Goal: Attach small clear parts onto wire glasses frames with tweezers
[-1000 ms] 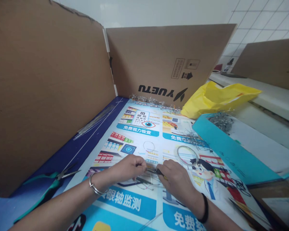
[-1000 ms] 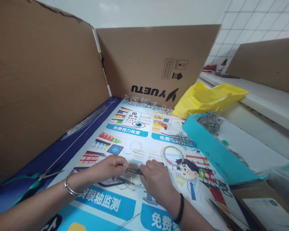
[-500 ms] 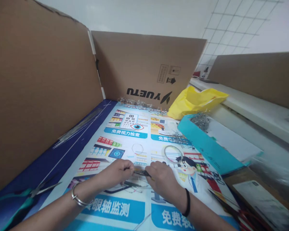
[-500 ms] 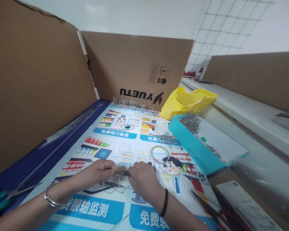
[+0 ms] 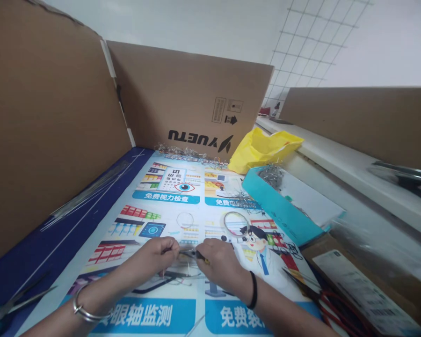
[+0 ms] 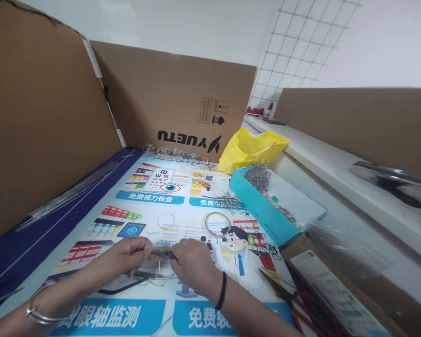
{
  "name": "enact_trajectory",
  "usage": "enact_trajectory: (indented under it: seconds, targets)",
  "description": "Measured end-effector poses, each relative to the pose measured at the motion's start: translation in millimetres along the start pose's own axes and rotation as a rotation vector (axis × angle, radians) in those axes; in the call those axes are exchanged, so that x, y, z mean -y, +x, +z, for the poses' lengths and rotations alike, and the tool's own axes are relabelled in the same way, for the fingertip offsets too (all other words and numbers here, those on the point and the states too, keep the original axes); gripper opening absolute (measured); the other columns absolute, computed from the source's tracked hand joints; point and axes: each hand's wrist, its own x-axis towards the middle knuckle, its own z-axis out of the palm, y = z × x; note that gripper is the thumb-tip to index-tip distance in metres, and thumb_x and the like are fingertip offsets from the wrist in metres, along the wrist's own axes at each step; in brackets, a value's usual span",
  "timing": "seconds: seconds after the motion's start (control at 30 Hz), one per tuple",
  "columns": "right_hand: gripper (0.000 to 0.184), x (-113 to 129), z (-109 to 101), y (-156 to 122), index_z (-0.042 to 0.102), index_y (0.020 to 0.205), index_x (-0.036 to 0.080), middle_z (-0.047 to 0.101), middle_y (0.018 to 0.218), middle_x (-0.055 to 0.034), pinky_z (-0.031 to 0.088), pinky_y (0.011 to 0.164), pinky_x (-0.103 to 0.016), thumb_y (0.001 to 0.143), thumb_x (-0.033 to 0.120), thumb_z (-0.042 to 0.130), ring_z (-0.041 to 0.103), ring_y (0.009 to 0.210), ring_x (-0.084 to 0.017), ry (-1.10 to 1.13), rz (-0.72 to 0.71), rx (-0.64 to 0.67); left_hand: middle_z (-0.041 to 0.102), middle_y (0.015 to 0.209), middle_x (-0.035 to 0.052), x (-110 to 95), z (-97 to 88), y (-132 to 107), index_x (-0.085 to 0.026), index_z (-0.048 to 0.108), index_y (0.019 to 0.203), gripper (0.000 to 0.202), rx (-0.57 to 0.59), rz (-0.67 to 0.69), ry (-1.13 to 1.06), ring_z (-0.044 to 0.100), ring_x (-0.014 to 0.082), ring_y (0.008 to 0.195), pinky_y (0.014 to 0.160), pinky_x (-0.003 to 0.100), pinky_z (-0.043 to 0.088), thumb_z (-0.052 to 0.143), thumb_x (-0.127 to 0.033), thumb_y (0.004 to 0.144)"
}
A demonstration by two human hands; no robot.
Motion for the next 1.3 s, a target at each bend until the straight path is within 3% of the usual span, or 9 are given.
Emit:
enact_trajectory:
  seconds: [0.33, 0.57, 0.97, 1.3]
  targets:
    - [0.008, -6.5, 5.3, -0.3, 0.058, 0.075, 0.019, 0.061, 0.071, -0.0007, 0.035, 0.059, -0.022, 0.078, 0.018, 0.051, 0.056, 0.067, -0.014, 0.189, 0.091, -0.028, 0.047, 0.055, -0.0055, 1.4, -1.8, 0.2, -0.016, 0.054, 0.074, 0.015, -0.023, 0.023, -0.157, 0.046, 0.0090, 0.049, 0.052, 0.022, 0.038, 0.053, -0.031, 0.075]
    - [0.011, -8.1, 5.5, 0.5, 0.059, 0.077, 0.019, 0.062, 0.074, -0.0029, 0.036, 0.060, -0.023, 0.082, 0.025, 0.051, 0.057, 0.069, -0.016, 0.227, 0.100, 0.023, 0.045, 0.052, -0.0062, -0.1, -0.9, -0.5, -0.016, 0.053, 0.069, 0.014, -0.053, 0.029, -0.150, 0.043, 0.0081, 0.048, 0.049, 0.020, 0.037, 0.053, -0.029, 0.074]
    - [0.010, -10.4, 8.9, -2.4, 0.060, 0.084, 0.019, 0.057, 0.074, -0.0040, 0.035, 0.062, -0.025, 0.080, 0.019, 0.051, 0.052, 0.071, -0.017, 0.210, -0.023, -0.052, 0.044, 0.049, -0.0068, 6.7, -2.4, 0.2, -0.016, 0.053, 0.065, 0.012, -0.051, 0.053, -0.056, 0.041, 0.0066, 0.044, 0.046, 0.018, 0.033, 0.045, -0.018, 0.074]
    - [0.011, -7.7, 2.4, -1.7, 0.060, 0.082, 0.019, 0.054, 0.071, -0.0038, 0.031, 0.062, -0.028, 0.078, 0.015, 0.050, 0.046, 0.070, -0.018, 0.065, -0.136, -0.149, 0.046, 0.048, -0.0063, 5.5, -5.1, -1.1, -0.016, 0.055, 0.064, 0.011, 0.052, 0.022, -0.086, 0.040, 0.0076, 0.043, 0.045, 0.020, 0.031, 0.050, -0.022, 0.072]
